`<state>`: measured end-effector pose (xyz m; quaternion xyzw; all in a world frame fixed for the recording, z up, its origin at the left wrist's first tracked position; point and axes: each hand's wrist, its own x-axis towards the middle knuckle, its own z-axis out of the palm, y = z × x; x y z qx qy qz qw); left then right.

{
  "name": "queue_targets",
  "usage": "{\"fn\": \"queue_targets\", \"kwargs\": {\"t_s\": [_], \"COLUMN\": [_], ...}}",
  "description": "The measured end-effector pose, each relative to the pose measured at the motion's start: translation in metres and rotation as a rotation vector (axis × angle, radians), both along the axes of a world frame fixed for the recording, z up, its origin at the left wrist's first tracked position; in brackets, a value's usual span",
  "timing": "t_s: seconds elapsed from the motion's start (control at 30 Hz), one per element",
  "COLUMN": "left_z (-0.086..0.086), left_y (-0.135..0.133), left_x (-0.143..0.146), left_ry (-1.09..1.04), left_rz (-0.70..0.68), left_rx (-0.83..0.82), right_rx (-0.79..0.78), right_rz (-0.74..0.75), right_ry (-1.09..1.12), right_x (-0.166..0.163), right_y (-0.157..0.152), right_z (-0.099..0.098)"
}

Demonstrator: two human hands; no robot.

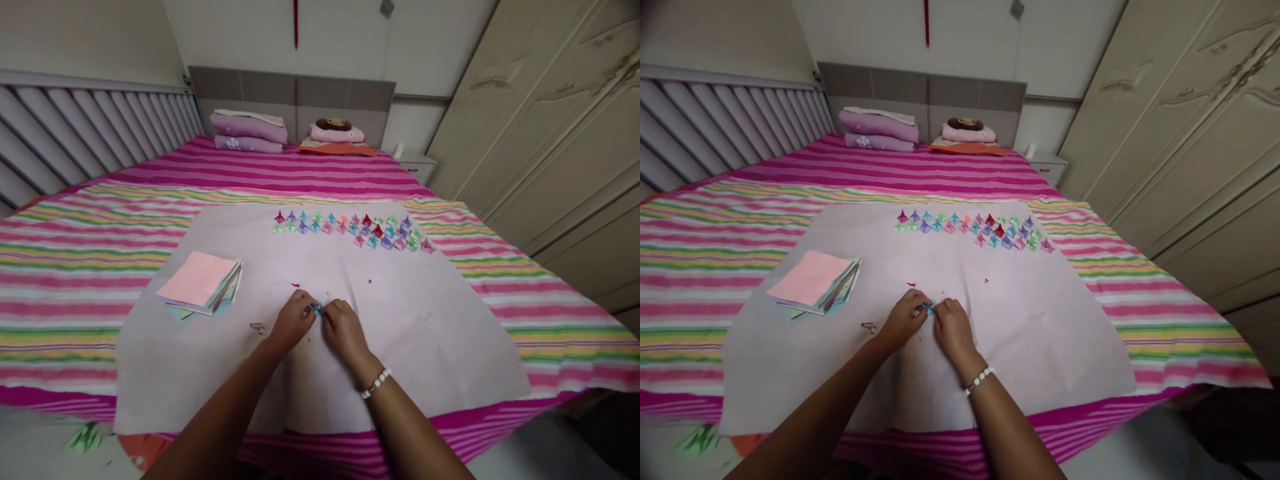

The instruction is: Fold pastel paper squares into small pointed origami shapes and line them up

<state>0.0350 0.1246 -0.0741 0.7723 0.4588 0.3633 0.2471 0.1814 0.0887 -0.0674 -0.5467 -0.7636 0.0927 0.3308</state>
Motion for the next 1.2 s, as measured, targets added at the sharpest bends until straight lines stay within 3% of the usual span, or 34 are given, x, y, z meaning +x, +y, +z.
{"fn": "queue_targets", "kwargs": {"t_s": [0.17,0.27,0.37,0.5,0.77,0.97,1.2], "left_z": [0.000,-0.003,-0.012,-0.027,-0.042,-0.046,-0.046], "left_y": [0.006,0.014,0.020,0.022,0.022,0.021,0.020], "left_x": [-0.011,-0.024,-0.032,-0.032,-0.031,-0.031,-0.030], "left_ry": [-0.054,0.135,0.337,0.462,0.416,0.521,0.533], "left_rz": [0.181,0.326,0.433,0.434,0.455,0.491,0.492], "left_rx": [0.135,0.236,0.206,0.187,0.260,0.330,0.326], "right_rx": [0.013,0.016,0.035,0.073,0.049,-0.026,-0.090], "right_rz": [0.001,-0.045,-0.122,-0.279,-0.501,-0.572,-0.582], "right_ry": [0.131,0.211,0.233,0.216,0.139,0.055,0.002], "right_x": [0.007,0.014,0.024,0.042,0.063,0.057,0.055], "right_y": [0.007,0.019,0.043,0.088,0.164,0.187,0.189], "right_z": [0.004,0.009,0.014,0.021,0.027,0.022,0.022]}}
